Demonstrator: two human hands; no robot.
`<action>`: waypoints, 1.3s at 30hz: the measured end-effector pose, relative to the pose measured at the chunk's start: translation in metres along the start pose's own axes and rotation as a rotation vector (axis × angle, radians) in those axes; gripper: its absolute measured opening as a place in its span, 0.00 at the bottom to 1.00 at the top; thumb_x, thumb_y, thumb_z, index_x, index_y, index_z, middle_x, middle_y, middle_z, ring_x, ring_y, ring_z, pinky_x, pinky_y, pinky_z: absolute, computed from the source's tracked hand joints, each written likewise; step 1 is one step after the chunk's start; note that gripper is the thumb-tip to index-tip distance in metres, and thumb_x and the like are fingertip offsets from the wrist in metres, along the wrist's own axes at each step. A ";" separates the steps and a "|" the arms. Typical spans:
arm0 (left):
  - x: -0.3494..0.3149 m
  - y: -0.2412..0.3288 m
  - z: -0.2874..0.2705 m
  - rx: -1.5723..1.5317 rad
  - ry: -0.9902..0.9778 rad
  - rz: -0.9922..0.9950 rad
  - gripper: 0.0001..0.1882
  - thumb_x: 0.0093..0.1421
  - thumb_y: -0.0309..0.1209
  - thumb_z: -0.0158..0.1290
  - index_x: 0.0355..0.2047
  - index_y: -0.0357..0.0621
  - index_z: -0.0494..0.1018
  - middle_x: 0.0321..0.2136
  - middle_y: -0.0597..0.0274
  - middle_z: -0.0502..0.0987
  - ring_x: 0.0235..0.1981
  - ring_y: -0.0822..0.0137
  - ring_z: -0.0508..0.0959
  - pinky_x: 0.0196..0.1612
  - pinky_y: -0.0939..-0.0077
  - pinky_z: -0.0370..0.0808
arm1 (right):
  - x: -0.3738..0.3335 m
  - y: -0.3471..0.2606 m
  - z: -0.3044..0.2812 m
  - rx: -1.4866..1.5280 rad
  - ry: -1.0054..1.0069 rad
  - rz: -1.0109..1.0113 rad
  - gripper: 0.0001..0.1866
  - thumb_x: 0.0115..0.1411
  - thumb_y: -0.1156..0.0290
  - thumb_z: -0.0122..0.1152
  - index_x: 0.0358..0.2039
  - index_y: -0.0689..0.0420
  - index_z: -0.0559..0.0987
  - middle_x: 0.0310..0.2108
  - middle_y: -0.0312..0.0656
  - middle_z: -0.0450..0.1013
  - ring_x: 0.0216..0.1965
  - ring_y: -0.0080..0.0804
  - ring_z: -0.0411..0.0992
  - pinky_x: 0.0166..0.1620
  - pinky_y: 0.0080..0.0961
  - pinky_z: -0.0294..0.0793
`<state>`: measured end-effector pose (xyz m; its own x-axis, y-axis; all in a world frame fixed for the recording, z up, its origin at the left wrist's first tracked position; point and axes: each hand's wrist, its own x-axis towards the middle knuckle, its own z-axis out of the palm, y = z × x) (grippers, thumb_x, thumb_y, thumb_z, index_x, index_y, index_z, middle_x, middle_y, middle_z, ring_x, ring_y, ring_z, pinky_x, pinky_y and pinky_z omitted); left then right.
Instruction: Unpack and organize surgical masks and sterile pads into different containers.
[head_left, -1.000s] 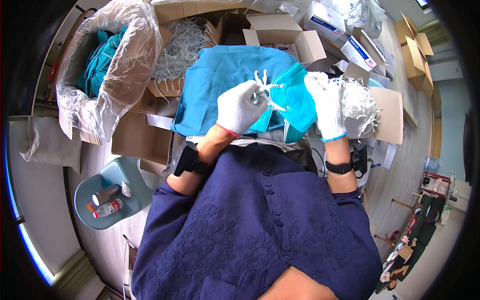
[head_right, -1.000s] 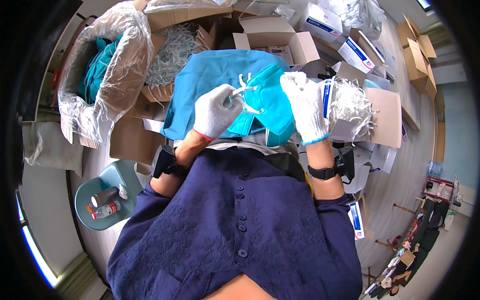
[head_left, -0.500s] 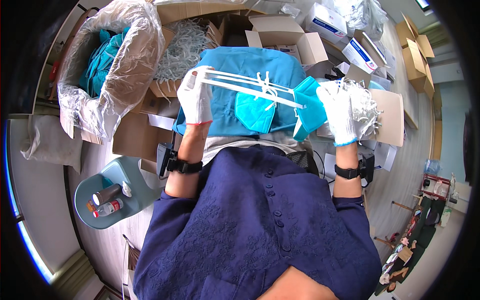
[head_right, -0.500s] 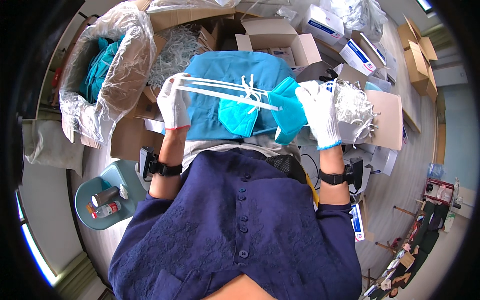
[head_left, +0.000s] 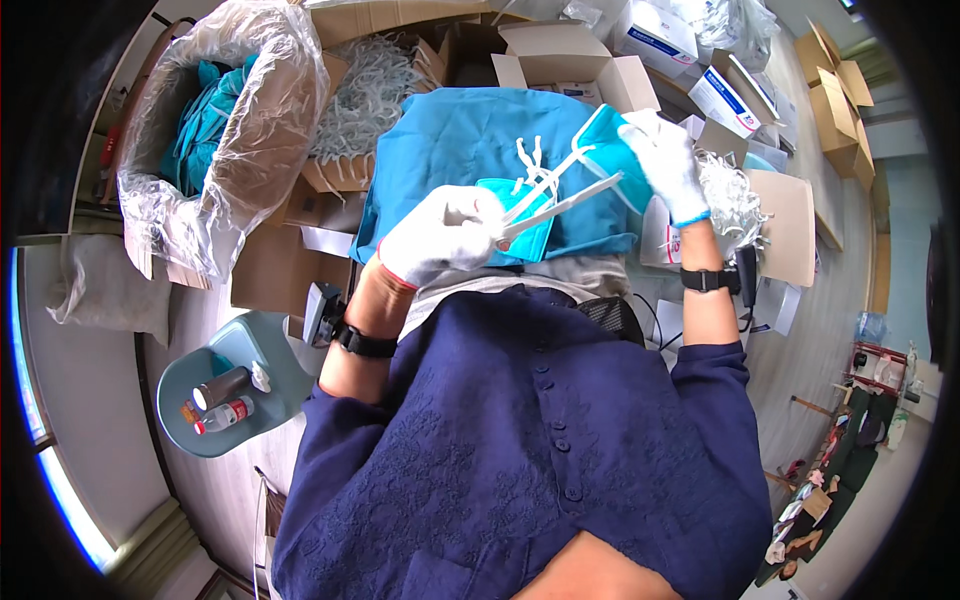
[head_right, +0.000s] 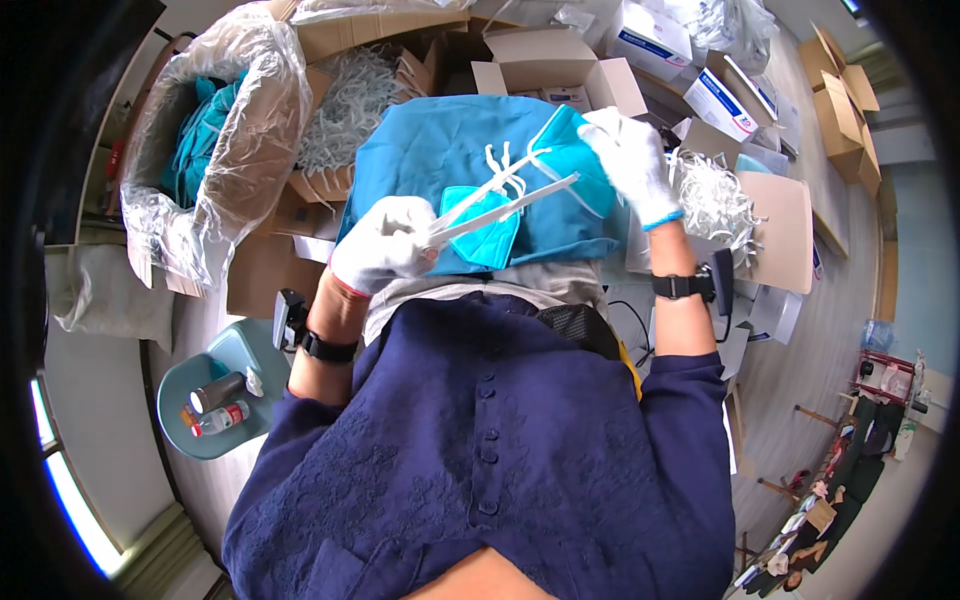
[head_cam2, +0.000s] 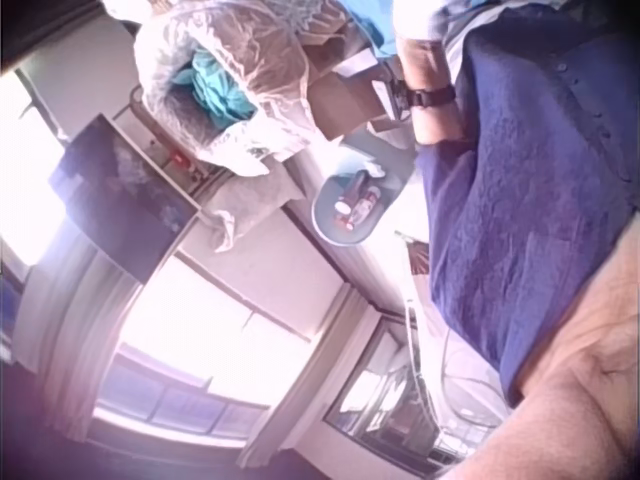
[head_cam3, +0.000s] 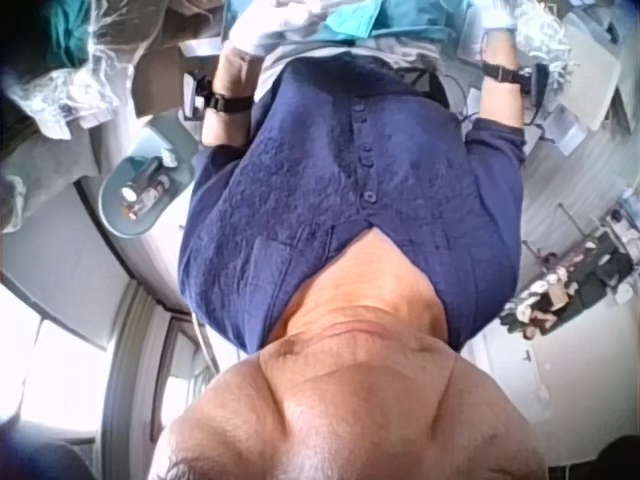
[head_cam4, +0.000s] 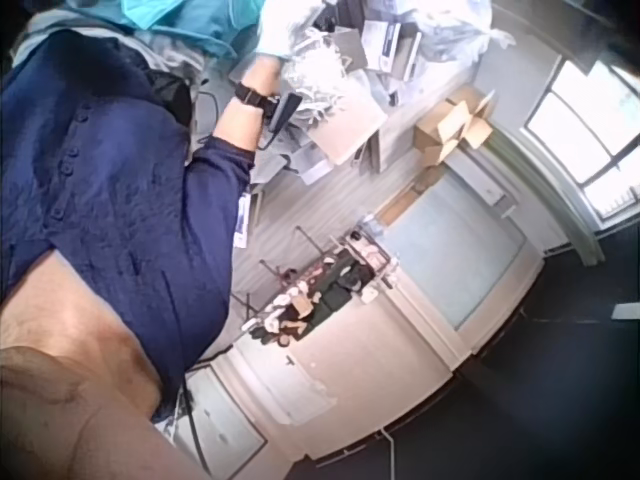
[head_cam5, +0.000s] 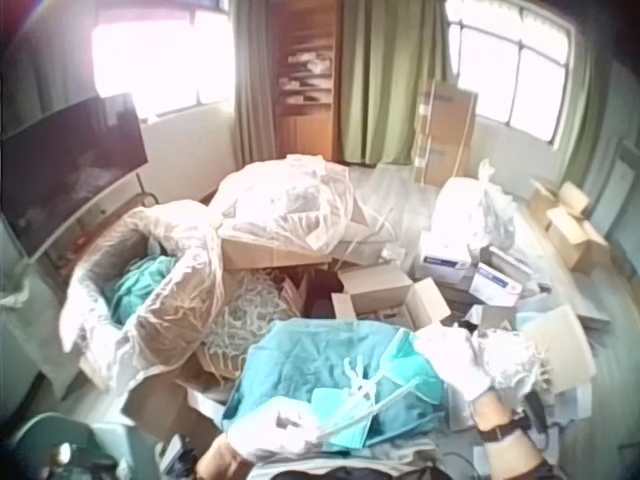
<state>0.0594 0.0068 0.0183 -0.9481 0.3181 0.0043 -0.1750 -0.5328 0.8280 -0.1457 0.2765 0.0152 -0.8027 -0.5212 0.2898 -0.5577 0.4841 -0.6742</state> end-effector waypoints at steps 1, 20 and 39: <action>0.000 -0.001 -0.001 -0.213 -0.043 -0.119 0.11 0.56 0.31 0.61 0.34 0.38 0.74 0.23 0.71 0.72 0.18 0.82 0.64 0.22 0.86 0.61 | 0.000 -0.004 0.007 -0.060 -0.039 0.046 0.13 0.62 0.62 0.61 0.39 0.58 0.82 0.35 0.49 0.80 0.36 0.41 0.79 0.41 0.32 0.75; 0.003 -0.001 0.012 0.032 0.330 -0.289 0.06 0.64 0.32 0.54 0.35 0.43 0.72 0.19 0.76 0.62 0.15 0.84 0.56 0.17 0.86 0.50 | -0.042 -0.109 0.042 0.546 -0.546 0.062 0.18 0.60 0.72 0.63 0.50 0.62 0.77 0.43 0.42 0.78 0.48 0.27 0.74 0.52 0.27 0.73; -0.007 -0.005 0.003 -0.242 0.291 -0.274 0.07 0.64 0.31 0.54 0.38 0.42 0.73 0.17 0.77 0.60 0.13 0.83 0.56 0.16 0.85 0.51 | -0.051 -0.107 0.067 0.619 -0.495 0.157 0.05 0.58 0.75 0.63 0.34 0.60 0.78 0.30 0.35 0.76 0.31 0.18 0.73 0.36 0.19 0.74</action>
<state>0.0679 0.0092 0.0157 -0.8872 0.2578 -0.3827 -0.4537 -0.6385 0.6217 -0.0312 0.2038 0.0269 -0.5946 -0.8004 -0.0761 -0.1116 0.1759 -0.9781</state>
